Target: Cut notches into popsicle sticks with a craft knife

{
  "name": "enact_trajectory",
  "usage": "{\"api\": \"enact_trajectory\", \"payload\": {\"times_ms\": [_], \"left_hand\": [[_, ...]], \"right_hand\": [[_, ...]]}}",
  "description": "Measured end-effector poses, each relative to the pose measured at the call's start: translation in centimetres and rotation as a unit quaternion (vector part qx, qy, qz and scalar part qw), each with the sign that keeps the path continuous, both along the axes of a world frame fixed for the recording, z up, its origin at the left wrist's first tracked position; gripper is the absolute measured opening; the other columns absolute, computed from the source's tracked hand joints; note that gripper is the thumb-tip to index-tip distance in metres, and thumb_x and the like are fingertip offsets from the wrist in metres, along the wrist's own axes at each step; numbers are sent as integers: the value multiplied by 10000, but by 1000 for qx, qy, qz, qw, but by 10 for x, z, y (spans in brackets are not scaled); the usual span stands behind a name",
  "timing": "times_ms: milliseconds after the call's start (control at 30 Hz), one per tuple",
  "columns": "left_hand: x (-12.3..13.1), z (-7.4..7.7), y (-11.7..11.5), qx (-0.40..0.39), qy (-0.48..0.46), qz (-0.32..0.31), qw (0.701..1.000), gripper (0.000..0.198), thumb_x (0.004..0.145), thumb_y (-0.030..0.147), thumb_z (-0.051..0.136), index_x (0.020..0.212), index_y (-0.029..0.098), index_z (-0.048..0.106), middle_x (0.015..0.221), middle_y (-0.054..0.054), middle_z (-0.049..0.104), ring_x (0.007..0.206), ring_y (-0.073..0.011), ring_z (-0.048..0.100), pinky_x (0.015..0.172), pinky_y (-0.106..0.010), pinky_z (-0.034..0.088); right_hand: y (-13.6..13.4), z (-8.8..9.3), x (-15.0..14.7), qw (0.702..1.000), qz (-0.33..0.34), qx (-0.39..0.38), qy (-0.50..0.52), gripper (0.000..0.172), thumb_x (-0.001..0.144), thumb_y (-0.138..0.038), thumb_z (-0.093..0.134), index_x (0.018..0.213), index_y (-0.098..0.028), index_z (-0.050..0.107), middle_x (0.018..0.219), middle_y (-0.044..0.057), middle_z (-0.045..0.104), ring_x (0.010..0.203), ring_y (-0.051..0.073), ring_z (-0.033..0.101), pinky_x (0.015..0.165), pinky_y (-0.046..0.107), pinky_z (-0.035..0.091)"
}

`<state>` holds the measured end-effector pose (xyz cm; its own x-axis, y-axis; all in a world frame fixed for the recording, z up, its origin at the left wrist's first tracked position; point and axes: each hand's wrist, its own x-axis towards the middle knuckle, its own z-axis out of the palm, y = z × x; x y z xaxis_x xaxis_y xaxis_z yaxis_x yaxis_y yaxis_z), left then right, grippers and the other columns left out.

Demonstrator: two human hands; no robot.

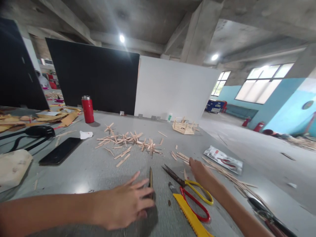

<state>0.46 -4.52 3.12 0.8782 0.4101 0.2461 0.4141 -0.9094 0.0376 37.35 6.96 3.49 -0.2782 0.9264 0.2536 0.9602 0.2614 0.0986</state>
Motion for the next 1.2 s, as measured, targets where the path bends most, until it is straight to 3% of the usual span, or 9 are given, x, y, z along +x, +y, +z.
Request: {"api": "enact_trajectory", "payload": {"times_ms": [133,233,367,433,533,633,700,967,1200], "left_hand": [[-5,-4,20,99,21,133,986,282,1023,329,501,1102,123,676,1184,-167,679,1279,-392,560,1131,-675,319],[-2,-1,23,127,26,175,976,220,965,254,565,1085,102,669,1098,-168,683,1129,-366,620,1057,-610,420],[10,-3,-1,123,-32,144,981,315,933,161,559,1231,78,617,1093,-132,690,1005,-276,645,952,-457,503],[15,-14,-17,148,-69,112,980,305,949,205,568,1221,81,632,1098,-120,704,1001,-264,653,936,-432,507],[20,-40,-32,200,-104,48,973,214,950,288,614,1050,118,695,968,-77,731,883,-238,673,851,-403,529],[20,-61,-35,238,-113,32,964,162,908,311,685,935,153,709,901,-49,731,806,-216,673,802,-378,539],[19,-67,-35,253,-118,31,960,142,898,302,694,903,161,709,887,-42,732,793,-205,673,806,-371,541],[17,-66,-37,332,-149,47,930,138,954,236,611,949,159,726,947,-35,758,906,-204,670,861,-361,529],[16,-63,-36,344,-149,44,926,100,932,246,647,937,171,712,940,-40,749,916,-212,675,873,-375,521]], "right_hand": [[-13,19,-15,996,8,-67,61,383,979,-378,649,1309,-189,604,1306,100,627,1076,243,657,888,463,568],[-43,34,-46,988,29,-93,117,343,987,-383,637,1272,-192,622,1265,93,645,1033,224,665,867,439,572],[-101,37,-95,959,120,-190,172,120,988,-277,587,984,-222,694,873,-3,718,755,139,658,702,268,524],[-125,31,-114,945,148,-228,184,75,924,-203,636,938,-241,699,819,-24,719,736,134,657,694,249,496],[-144,21,-130,934,168,-257,184,96,920,-186,625,858,-235,679,803,-24,705,749,139,638,669,245,452],[-147,17,-136,931,171,-265,184,105,923,-167,619,846,-230,653,813,-30,695,736,135,611,659,250,424],[-145,16,-137,930,173,-266,186,107,936,-166,610,868,-238,651,848,-34,699,772,136,618,689,255,429],[-138,5,-129,935,220,-232,152,251,1071,-266,408,969,-223,633,931,29,677,817,168,626,731,312,452],[-135,11,-130,962,232,-135,57,245,1053,-201,405,979,-254,632,918,18,673,791,170,637,690,304,455]]}}
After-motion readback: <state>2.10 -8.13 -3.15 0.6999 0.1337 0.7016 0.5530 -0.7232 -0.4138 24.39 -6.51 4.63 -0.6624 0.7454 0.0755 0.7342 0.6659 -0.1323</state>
